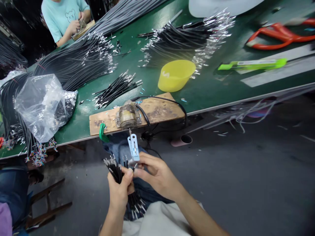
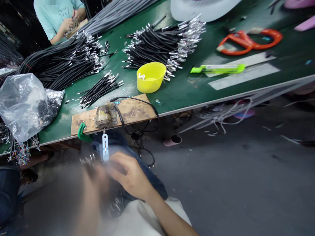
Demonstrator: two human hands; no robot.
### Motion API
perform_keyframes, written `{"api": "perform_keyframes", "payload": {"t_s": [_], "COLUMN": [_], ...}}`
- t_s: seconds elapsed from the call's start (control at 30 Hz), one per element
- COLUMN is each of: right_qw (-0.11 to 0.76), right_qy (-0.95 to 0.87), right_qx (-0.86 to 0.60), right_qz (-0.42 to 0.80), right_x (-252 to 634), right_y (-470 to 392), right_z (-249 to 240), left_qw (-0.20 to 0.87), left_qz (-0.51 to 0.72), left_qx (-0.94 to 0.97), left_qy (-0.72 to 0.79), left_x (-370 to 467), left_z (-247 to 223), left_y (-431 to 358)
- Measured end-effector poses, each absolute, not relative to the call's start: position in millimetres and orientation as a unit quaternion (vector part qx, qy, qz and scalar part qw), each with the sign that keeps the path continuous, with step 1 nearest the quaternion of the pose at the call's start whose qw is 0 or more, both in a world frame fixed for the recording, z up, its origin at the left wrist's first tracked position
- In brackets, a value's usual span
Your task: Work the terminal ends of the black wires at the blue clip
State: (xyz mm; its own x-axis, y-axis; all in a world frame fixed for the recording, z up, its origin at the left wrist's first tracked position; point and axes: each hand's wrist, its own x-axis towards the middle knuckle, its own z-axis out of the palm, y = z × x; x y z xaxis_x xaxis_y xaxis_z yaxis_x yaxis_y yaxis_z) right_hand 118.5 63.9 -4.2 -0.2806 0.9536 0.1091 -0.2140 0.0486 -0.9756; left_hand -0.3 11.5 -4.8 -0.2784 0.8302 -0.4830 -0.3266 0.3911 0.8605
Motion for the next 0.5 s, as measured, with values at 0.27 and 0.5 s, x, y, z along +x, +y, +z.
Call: {"api": "perform_keyframes", "payload": {"t_s": [0.27,0.5], "right_qw": [0.457,0.343], "right_qy": [-0.289,-0.261], "right_qx": [-0.230,-0.258], "right_qz": [0.810,0.865], "right_x": [106.2,119.3], "right_y": [63.2,94.0], "right_z": [-9.5,-6.8], "left_qw": [0.562,0.495], "left_qz": [0.489,0.512], "left_qx": [0.271,0.377], "left_qy": [0.609,0.592], "left_x": [-4.4,-4.0], "left_z": [9.0,25.8], "left_y": [23.0,33.6]}}
